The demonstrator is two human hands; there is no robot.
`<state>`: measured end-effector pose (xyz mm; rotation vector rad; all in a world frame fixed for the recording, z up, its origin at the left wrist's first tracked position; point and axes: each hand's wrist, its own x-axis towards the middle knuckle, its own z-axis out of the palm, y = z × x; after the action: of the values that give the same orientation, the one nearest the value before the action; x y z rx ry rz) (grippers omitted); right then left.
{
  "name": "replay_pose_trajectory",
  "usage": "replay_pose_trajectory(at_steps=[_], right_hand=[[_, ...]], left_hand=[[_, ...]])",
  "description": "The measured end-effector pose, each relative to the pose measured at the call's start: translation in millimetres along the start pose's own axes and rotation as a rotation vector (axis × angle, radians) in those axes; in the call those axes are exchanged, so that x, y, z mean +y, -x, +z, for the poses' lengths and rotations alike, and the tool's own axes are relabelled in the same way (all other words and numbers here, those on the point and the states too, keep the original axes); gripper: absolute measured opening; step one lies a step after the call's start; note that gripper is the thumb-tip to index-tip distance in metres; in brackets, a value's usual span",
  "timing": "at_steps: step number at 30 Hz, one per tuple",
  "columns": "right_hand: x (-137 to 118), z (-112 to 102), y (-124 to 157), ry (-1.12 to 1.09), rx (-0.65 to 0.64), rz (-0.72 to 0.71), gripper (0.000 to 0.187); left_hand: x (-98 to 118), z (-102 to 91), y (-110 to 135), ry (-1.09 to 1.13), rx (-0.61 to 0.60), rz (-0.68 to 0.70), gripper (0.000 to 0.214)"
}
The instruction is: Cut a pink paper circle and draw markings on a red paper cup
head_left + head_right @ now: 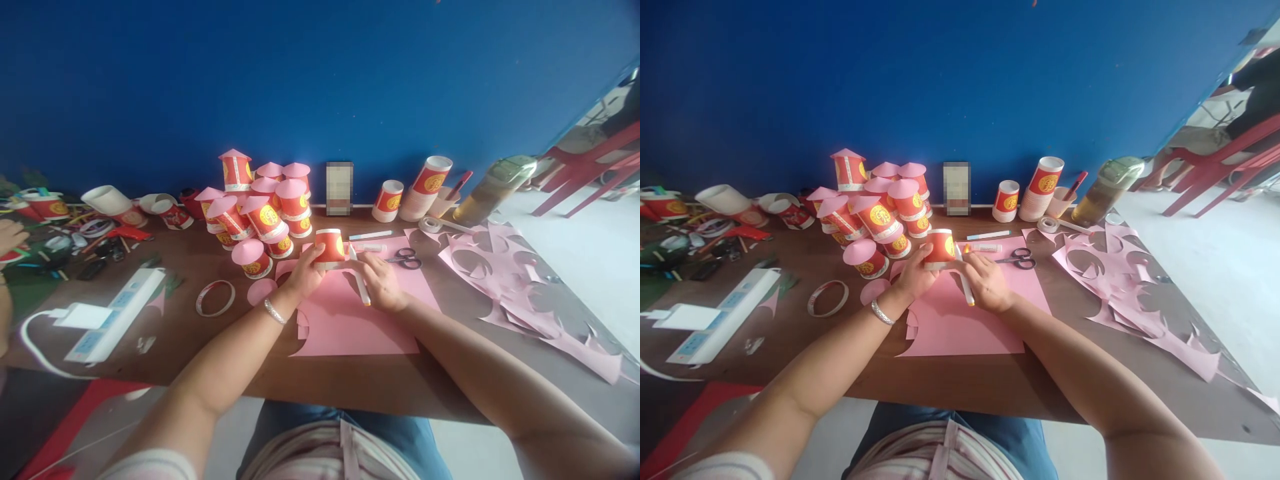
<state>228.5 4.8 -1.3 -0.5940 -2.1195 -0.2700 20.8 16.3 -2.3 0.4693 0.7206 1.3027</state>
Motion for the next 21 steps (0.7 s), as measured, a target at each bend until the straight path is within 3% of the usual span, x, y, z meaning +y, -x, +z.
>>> replay_pose_trajectory(at_steps=[5, 13, 21], right_hand=[[7, 9, 5, -0.061, 0.041, 0.171, 0.023], [3, 12, 6, -0.089, 0.031, 0.186, 0.021], [-1, 9, 5, -0.161, -0.018, 0.219, 0.021]], left_hand=[[0, 1.7, 1, 0.018, -0.086, 0.007, 0.021], [0, 6.8, 5, 0.006, -0.056, 0.009, 0.028], [1, 6.3, 6, -0.103, -0.152, -0.028, 0.034]])
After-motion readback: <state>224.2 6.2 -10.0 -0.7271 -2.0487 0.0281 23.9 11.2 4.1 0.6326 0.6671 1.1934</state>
